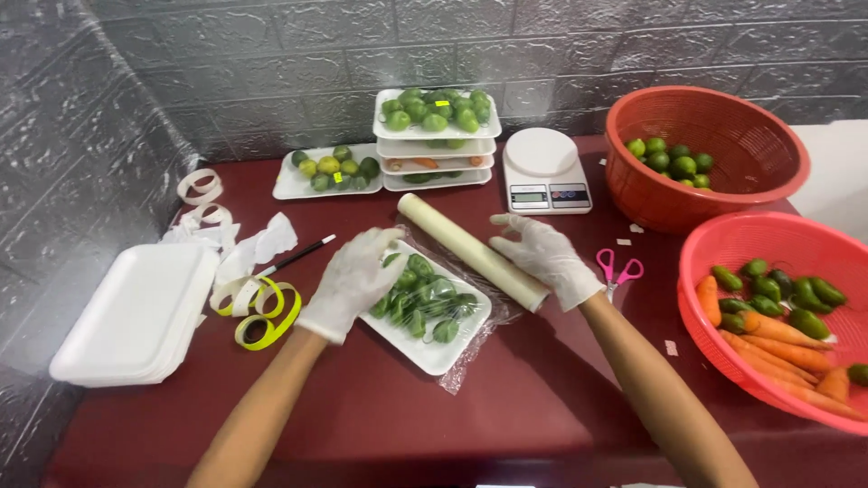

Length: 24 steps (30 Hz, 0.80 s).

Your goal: Arranging green peppers on a foam tray and wrapping them with plastic cling film for packaging.

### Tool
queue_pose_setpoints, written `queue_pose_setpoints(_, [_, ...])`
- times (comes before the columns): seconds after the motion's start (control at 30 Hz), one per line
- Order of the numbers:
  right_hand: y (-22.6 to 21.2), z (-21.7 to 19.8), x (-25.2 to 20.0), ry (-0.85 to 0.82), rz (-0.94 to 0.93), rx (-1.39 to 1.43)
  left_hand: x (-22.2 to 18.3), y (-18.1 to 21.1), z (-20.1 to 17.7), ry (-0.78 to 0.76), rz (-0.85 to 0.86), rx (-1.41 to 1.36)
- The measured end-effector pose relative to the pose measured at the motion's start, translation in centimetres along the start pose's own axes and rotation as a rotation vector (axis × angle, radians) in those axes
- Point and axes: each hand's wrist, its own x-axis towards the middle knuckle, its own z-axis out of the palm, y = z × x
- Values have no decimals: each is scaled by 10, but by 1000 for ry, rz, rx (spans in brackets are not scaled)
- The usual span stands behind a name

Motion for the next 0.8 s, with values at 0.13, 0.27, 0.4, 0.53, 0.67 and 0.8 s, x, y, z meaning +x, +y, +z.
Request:
queue_pose_setpoints(0.13, [98,10,23,199,-15,-341,57,-1,36,35,262,113])
queue_pose_setpoints(0.27, [190,34,20,454,27,-911,104,-7,68,-105,292,259])
queue_pose_setpoints(0.4, [213,29,8,432,38,-833,124,-28,102,-149,287,358])
queue_pose_setpoints(0.53, [211,26,-13,602,-32,-1094,123,-19,95,-204,256,287])
queue_pose_setpoints(0.67, [191,19,-37,506,16,-903,130,-15,95,-276,165,206])
queue_pose_setpoints(0.8, [175,16,-63,352,64,-785,131,-5,89,-338,45,129])
